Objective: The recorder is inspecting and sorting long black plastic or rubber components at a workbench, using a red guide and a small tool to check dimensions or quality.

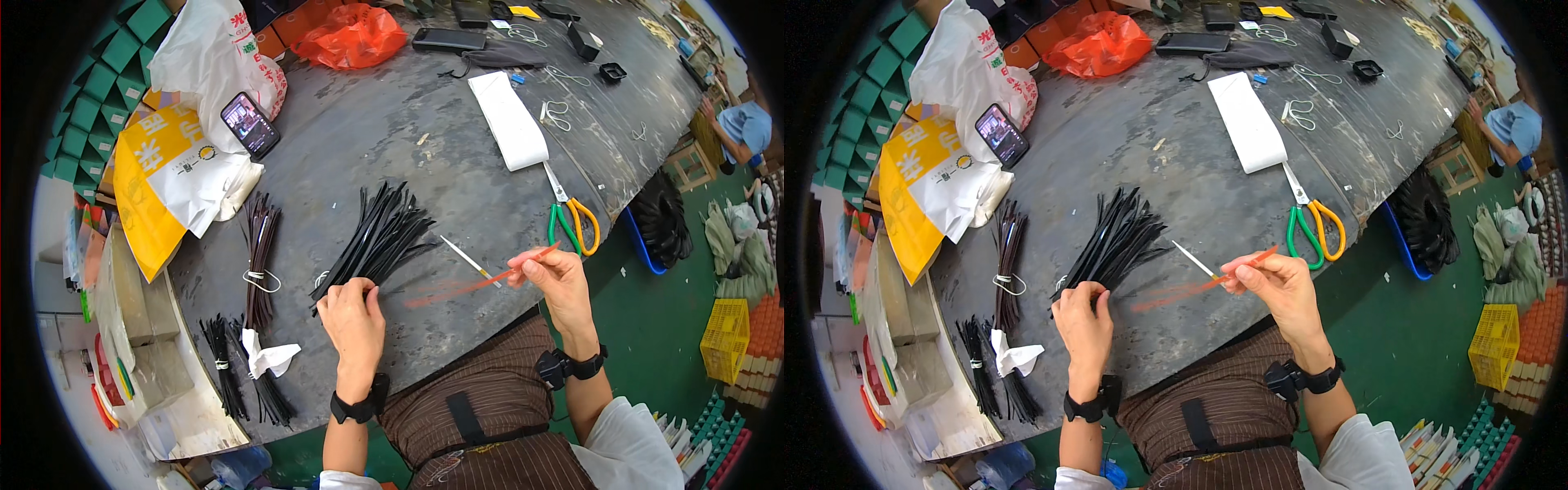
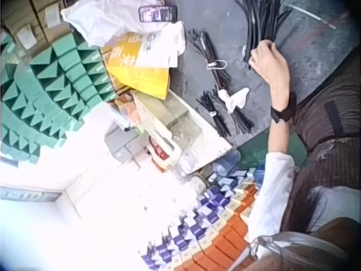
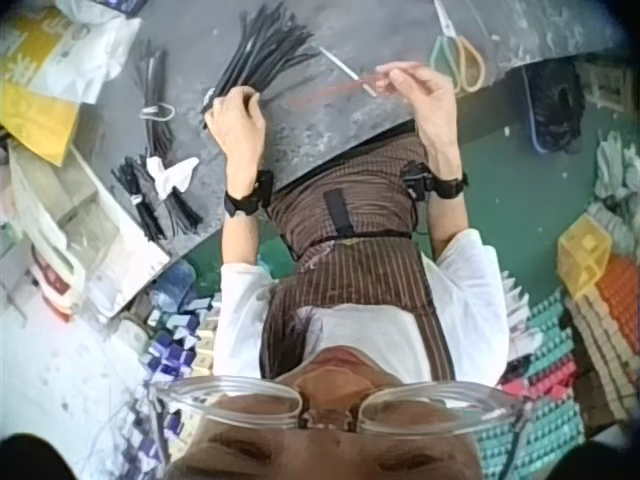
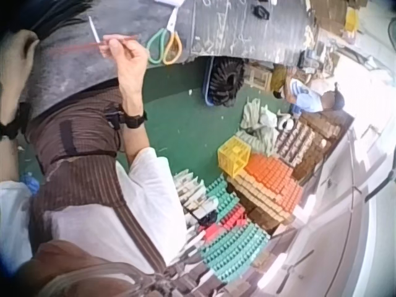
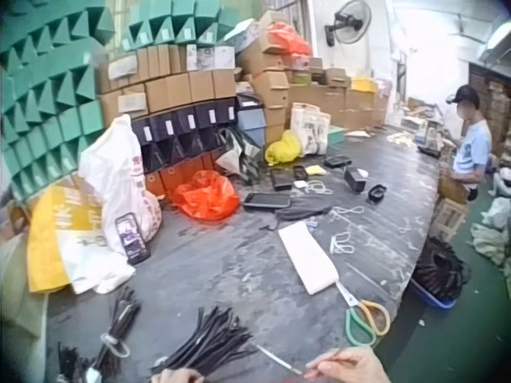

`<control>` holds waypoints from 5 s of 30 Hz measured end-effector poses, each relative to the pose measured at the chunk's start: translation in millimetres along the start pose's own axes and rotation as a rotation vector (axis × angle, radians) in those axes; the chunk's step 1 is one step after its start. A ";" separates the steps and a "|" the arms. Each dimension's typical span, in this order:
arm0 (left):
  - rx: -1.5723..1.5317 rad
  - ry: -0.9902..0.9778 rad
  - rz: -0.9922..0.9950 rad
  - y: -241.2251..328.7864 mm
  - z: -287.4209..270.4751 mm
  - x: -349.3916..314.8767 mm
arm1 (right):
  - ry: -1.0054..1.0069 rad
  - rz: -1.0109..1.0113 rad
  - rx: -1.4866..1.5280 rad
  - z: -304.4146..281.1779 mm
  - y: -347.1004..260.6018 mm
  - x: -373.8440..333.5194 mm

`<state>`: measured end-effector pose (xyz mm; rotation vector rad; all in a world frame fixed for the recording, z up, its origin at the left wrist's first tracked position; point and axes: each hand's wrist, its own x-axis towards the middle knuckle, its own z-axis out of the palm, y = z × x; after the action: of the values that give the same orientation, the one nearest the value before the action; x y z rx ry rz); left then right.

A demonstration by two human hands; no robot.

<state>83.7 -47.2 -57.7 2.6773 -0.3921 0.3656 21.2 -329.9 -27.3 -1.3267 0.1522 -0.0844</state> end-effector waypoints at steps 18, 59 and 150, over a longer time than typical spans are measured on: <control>-0.732 -0.237 -0.298 15.3 -36.5 -51.9 | -0.139 0.250 0.048 51.7 29.1 -1.9; -1.361 -0.533 -0.775 44.6 -69.8 -63.7 | -0.087 -0.054 -0.010 113.6 4.3 -12.0; -1.266 0.291 -0.716 32.9 -74.1 -38.2 | -0.539 0.366 -0.081 130.3 34.3 -61.4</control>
<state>23.2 -36.0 7.5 1.3438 0.3499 0.1658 -19.6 -187.6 -26.3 -1.3383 -0.0628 0.5902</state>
